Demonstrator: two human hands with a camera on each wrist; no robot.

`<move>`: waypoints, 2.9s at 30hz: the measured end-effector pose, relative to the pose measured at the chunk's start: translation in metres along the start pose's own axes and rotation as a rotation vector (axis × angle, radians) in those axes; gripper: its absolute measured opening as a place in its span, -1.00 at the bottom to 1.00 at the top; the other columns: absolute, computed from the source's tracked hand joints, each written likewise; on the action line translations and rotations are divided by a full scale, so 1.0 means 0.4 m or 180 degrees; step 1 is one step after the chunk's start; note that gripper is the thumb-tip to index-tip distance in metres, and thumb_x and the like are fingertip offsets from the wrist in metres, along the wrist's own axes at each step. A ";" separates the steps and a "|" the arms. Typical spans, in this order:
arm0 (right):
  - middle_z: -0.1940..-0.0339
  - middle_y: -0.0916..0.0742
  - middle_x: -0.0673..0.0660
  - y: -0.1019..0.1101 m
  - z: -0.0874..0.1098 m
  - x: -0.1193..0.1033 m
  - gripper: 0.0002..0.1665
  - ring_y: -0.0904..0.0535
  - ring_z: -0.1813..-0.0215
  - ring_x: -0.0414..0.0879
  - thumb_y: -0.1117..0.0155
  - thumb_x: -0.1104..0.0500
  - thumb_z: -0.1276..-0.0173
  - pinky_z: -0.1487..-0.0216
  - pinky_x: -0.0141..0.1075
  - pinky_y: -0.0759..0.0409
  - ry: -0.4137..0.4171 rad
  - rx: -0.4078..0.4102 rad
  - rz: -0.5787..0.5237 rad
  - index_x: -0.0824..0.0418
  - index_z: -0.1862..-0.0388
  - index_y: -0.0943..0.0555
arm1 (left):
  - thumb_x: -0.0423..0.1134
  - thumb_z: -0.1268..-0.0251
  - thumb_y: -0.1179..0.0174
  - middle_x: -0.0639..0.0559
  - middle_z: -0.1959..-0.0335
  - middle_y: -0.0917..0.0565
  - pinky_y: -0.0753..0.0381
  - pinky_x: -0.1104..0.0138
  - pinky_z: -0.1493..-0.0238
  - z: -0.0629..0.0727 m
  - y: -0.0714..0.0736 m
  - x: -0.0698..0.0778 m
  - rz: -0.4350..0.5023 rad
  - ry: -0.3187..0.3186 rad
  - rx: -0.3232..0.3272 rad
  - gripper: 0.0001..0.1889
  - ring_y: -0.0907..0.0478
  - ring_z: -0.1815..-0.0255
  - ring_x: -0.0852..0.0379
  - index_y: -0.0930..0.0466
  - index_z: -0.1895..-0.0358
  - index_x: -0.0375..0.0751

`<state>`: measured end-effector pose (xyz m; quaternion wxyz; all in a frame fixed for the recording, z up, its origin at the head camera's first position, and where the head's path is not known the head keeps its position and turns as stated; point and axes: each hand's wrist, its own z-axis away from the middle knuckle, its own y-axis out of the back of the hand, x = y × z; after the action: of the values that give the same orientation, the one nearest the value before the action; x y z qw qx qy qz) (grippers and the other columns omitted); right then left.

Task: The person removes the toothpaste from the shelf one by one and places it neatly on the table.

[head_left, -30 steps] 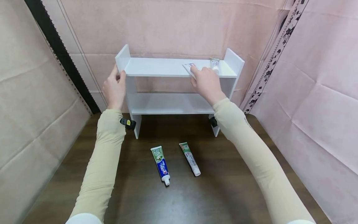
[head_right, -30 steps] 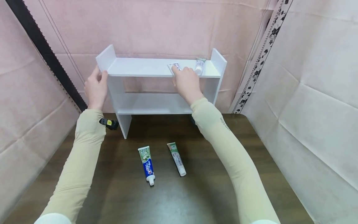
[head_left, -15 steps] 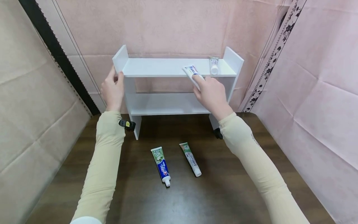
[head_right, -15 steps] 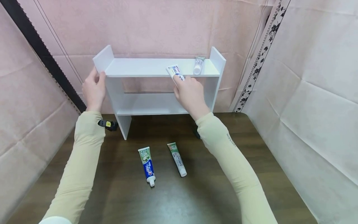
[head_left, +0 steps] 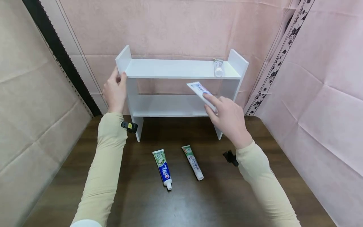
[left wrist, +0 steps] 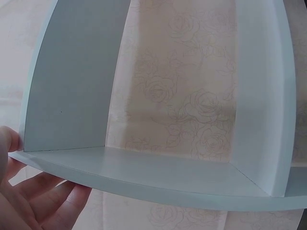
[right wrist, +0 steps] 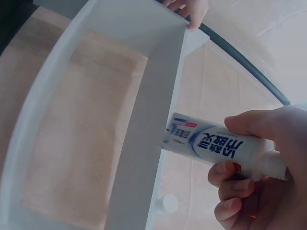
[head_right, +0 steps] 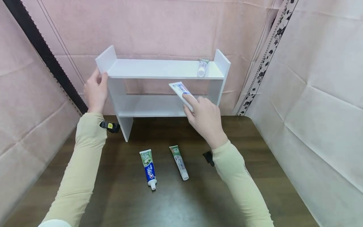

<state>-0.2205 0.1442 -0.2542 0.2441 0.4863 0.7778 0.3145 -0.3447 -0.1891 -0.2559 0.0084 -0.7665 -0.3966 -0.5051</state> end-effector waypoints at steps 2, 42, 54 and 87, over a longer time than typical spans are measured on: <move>0.55 -0.59 0.13 0.001 0.031 0.005 -0.59 -0.42 0.54 0.02 -0.23 0.06 -0.36 0.58 -0.14 -0.36 0.0002 0.0018 -0.0024 -0.03 -0.18 -0.62 | 0.17 -0.46 0.15 -0.04 -0.13 -0.68 -0.38 0.27 0.09 0.002 -0.001 0.001 -0.0015 0.0019 -0.0010 -0.51 -0.67 -0.05 0.00 -0.22 -0.42 0.41; 0.46 -0.67 0.19 -0.317 0.375 0.147 -0.49 -0.41 0.54 -0.05 -0.35 0.14 -0.20 0.53 -0.15 -0.38 -0.0595 -0.2743 0.0322 0.25 -0.14 -0.55 | 0.02 -0.38 0.17 -0.18 0.12 -0.72 -0.27 0.28 0.45 -0.023 0.014 0.036 -0.0484 0.0025 -0.0088 -0.54 -0.51 0.35 -0.06 -0.45 -0.23 -0.04; 0.26 -0.76 0.24 -0.265 0.273 0.175 -0.40 -0.58 0.46 -0.02 -0.25 0.00 -0.34 0.46 -0.14 -0.53 -0.0550 -0.2836 0.0114 0.17 -0.32 -0.48 | 0.11 -0.41 0.13 -0.14 -0.07 -0.70 -0.33 0.39 0.29 -0.028 0.025 0.029 -0.0220 0.0125 -0.0212 -0.53 -0.63 0.03 -0.05 -0.51 -0.22 0.02; 0.02 -0.62 0.36 -0.017 -0.280 0.158 -0.52 -0.52 0.10 0.19 0.17 -0.02 -0.46 0.13 0.05 -0.48 -0.1020 -0.1148 0.0225 0.15 -0.26 -0.27 | 0.21 -0.37 0.08 -0.09 -0.08 -0.70 -0.34 0.40 0.26 -0.025 0.021 0.009 -0.0103 0.0239 -0.0192 -0.51 -0.60 0.07 0.03 -0.54 -0.22 0.12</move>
<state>-0.3272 0.1713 -0.1874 0.4361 0.5055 0.6429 0.3755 -0.3465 -0.1965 -0.2450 -0.0081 -0.7404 -0.3929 -0.5453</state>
